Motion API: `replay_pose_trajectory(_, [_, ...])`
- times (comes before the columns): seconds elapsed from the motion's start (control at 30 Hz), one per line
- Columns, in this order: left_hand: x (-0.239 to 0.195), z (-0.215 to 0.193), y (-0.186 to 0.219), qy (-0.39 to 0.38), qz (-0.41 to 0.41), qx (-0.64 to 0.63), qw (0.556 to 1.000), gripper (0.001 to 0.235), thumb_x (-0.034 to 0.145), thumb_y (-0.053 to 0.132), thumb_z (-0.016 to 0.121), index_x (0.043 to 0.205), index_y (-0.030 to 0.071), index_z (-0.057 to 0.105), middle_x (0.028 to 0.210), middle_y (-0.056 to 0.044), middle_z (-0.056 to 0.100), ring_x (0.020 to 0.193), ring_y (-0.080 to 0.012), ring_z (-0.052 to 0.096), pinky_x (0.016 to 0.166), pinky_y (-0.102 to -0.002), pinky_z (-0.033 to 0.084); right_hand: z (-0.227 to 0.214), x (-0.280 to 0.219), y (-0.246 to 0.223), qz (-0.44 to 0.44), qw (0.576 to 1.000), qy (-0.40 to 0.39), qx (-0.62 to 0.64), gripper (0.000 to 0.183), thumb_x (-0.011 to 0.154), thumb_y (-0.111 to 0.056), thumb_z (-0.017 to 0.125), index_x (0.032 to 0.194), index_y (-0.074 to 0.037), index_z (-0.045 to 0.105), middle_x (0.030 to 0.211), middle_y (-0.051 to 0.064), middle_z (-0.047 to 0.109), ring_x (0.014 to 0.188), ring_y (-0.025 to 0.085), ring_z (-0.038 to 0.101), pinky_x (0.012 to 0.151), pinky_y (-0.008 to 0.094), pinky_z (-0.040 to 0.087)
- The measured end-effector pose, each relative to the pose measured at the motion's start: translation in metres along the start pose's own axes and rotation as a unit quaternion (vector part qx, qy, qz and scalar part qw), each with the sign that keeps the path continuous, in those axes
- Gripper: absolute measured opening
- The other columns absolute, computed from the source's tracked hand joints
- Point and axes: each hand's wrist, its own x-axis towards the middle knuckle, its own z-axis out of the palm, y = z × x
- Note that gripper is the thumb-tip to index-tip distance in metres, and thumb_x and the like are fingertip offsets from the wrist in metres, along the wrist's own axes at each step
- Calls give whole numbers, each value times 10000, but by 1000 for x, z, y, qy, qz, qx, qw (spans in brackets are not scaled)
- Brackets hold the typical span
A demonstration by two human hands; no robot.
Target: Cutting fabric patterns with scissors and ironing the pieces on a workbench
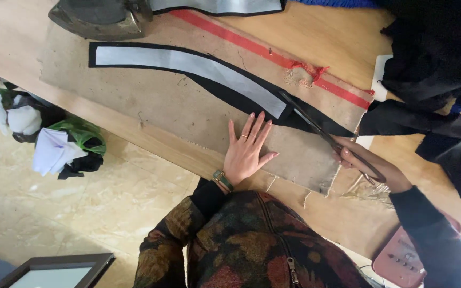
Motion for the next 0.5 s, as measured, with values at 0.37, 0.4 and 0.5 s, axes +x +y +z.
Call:
replay_pose_trajectory(0.37, [1,-1,0,-9,1,4,1000,883,978,749,525,1630,190,318,1714,-72,183,1592,-278,210,1204,-731,234,-13,6,19,85,991,32,-103,607,1022,-377,397,1604,-205,402,910,-41,516,674,84,388,530,234,353])
replay_pose_trajectory(0.4, [1,-1,0,-11,1,3,1000,881,982,747,519,1632,188,315,1714,-75,177,1592,-280,210,1208,-733,221,-13,5,14,83,991,25,-105,625,1014,-381,409,1614,-204,385,814,-32,472,654,95,374,519,244,336])
replay_pose_trajectory(0.5, [1,0,0,-10,1,4,1000,887,977,744,532,1631,186,312,1716,-77,175,1593,-279,209,1201,-737,235,-14,6,40,119,989,50,-71,549,1035,-316,416,1578,-234,448,729,-40,381,596,76,357,460,235,292])
